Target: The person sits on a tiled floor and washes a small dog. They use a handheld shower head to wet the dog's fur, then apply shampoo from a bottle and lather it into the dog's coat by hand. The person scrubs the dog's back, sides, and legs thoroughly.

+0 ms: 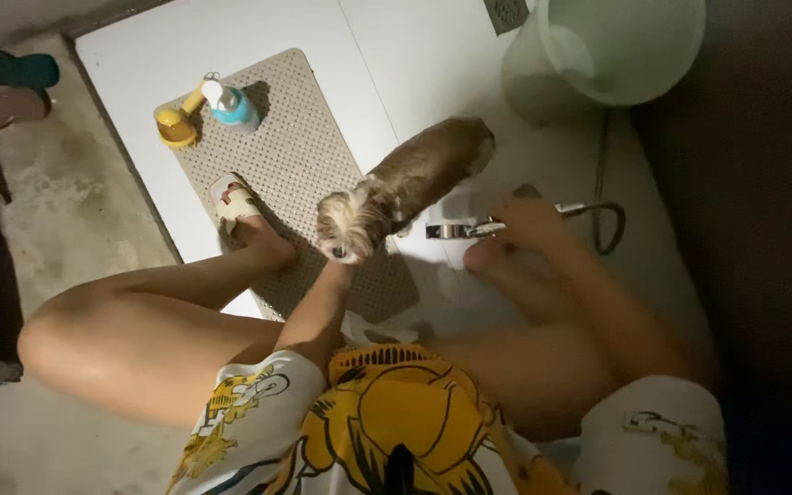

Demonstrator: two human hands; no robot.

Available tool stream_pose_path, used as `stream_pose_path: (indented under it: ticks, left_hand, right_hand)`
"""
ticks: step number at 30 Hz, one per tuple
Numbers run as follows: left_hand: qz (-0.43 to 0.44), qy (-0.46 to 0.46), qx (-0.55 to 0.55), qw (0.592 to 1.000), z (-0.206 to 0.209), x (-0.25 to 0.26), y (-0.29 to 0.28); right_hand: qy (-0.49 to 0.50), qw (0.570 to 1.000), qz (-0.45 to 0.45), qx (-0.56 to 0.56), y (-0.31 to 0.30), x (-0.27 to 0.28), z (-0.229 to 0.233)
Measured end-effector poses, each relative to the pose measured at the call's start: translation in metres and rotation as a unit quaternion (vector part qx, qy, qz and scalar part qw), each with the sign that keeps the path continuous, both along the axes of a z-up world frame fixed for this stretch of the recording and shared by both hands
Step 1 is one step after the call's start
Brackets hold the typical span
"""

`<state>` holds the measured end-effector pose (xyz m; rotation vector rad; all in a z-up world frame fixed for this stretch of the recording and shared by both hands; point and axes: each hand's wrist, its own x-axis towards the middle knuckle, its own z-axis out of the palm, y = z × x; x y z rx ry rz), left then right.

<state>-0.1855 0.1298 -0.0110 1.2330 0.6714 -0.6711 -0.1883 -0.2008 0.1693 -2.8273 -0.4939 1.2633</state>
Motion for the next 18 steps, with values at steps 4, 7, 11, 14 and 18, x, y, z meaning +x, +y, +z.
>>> stream_pose_path:
  ticks: [4,7,11,14,18]
  left_hand:
    - [0.01,0.011,-0.011,1.0,-0.003,-0.004,0.006]
    - [0.011,0.027,-0.026,0.999,-0.007,-0.017,0.014]
    - [-0.015,0.045,-0.047,0.998,-0.029,-0.018,0.023]
    - [-0.004,0.014,0.064,0.998,-0.059,0.003,0.052]
    - [0.138,-0.235,0.473,0.838,-0.069,0.079,0.122]
  right_hand:
    - [-0.015,0.999,-0.024,0.02,-0.009,0.008,-0.003]
    - [0.06,0.995,-0.083,0.019,-0.016,0.019,0.011]
    - [0.11,0.959,-0.232,0.12,-0.045,0.052,0.044]
    - [0.029,0.928,-0.35,0.123,-0.084,0.087,0.078]
    - [-0.195,0.88,-0.428,0.07,-0.136,0.144,0.071]
